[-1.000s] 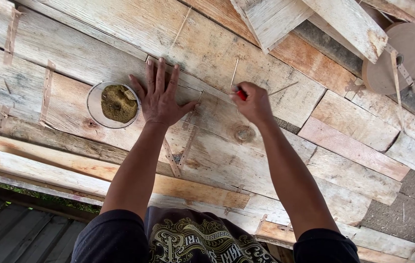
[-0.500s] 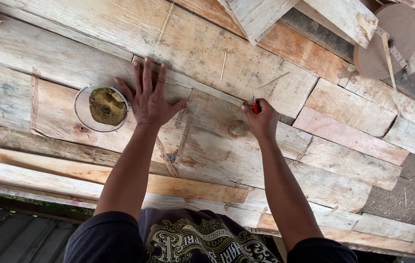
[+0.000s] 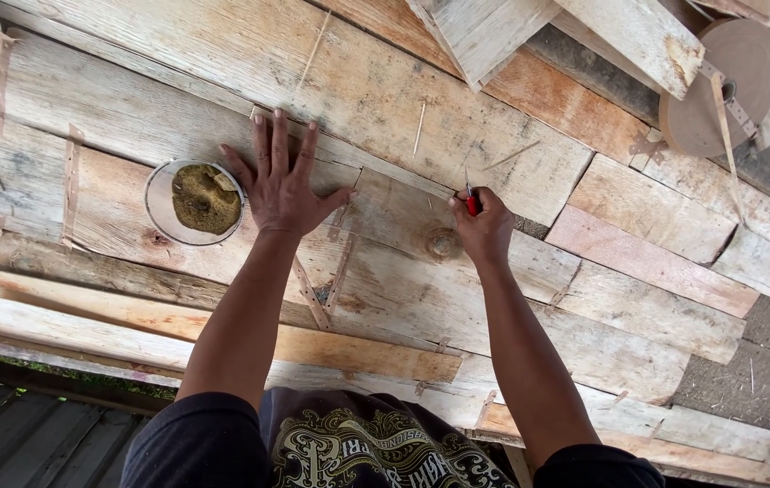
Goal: The person uses a red utility knife to scrape and remove material from the surface of wooden planks on a workbench. They repeatedly scrape different sections, occasionally lifting and repositioning small pieces of wood. A small container with a brown substance is present but not used.
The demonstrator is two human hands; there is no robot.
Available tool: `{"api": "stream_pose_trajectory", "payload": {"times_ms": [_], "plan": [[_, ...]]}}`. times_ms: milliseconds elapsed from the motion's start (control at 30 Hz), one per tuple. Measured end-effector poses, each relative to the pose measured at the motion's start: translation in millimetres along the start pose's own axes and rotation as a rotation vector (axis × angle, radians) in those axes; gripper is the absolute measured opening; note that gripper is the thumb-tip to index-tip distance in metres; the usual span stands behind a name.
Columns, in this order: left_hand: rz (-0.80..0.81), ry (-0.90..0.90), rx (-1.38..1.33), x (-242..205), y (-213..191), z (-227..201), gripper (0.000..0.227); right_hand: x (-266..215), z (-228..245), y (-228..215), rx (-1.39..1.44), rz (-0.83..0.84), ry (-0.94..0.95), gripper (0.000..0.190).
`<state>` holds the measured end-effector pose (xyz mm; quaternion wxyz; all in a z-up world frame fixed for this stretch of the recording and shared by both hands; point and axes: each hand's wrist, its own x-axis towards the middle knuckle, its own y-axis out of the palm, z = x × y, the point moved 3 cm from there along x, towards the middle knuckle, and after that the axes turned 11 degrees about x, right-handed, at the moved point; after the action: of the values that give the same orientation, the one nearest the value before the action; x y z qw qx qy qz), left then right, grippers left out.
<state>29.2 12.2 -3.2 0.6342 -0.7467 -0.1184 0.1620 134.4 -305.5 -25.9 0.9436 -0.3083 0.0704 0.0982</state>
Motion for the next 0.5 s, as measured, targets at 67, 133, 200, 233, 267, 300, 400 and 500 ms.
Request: {"api": "stream_pose_trajectory", "payload": {"times_ms": [67,133,200,233,267,300,400,500], "plan": [[-0.007,-0.005,0.010,-0.1,1.8,-0.4,0.120,0.3,2.2,-1.2,-0.028,0.011,-0.026,0.015],[-0.014,-0.007,0.020,0.7,1.9,0.2,0.120,1.2,4.5,-1.1,-0.056,0.018,-0.050,0.016],[-0.008,-0.013,0.024,0.7,1.9,-0.5,0.119,2.5,6.4,-2.1,-0.077,0.027,-0.085,0.015],[-0.007,-0.018,0.023,0.9,2.0,-0.3,0.119,3.3,5.8,-3.0,-0.078,0.031,-0.087,0.015],[0.008,-0.019,0.016,1.0,2.6,-0.1,0.118,4.0,5.8,-3.6,-0.094,0.037,-0.106,0.015],[0.021,-0.023,0.010,1.4,3.2,0.8,0.117,5.5,5.9,-3.4,-0.108,0.044,-0.127,0.015],[0.075,-0.025,0.012,0.0,-0.7,0.1,0.120,7.7,-7.6,0.3,-0.125,0.070,-0.148,0.012],[0.103,-0.031,0.011,0.8,-3.7,-0.5,0.120,6.3,-0.5,-1.1,-0.103,0.079,-0.153,0.012]]}}
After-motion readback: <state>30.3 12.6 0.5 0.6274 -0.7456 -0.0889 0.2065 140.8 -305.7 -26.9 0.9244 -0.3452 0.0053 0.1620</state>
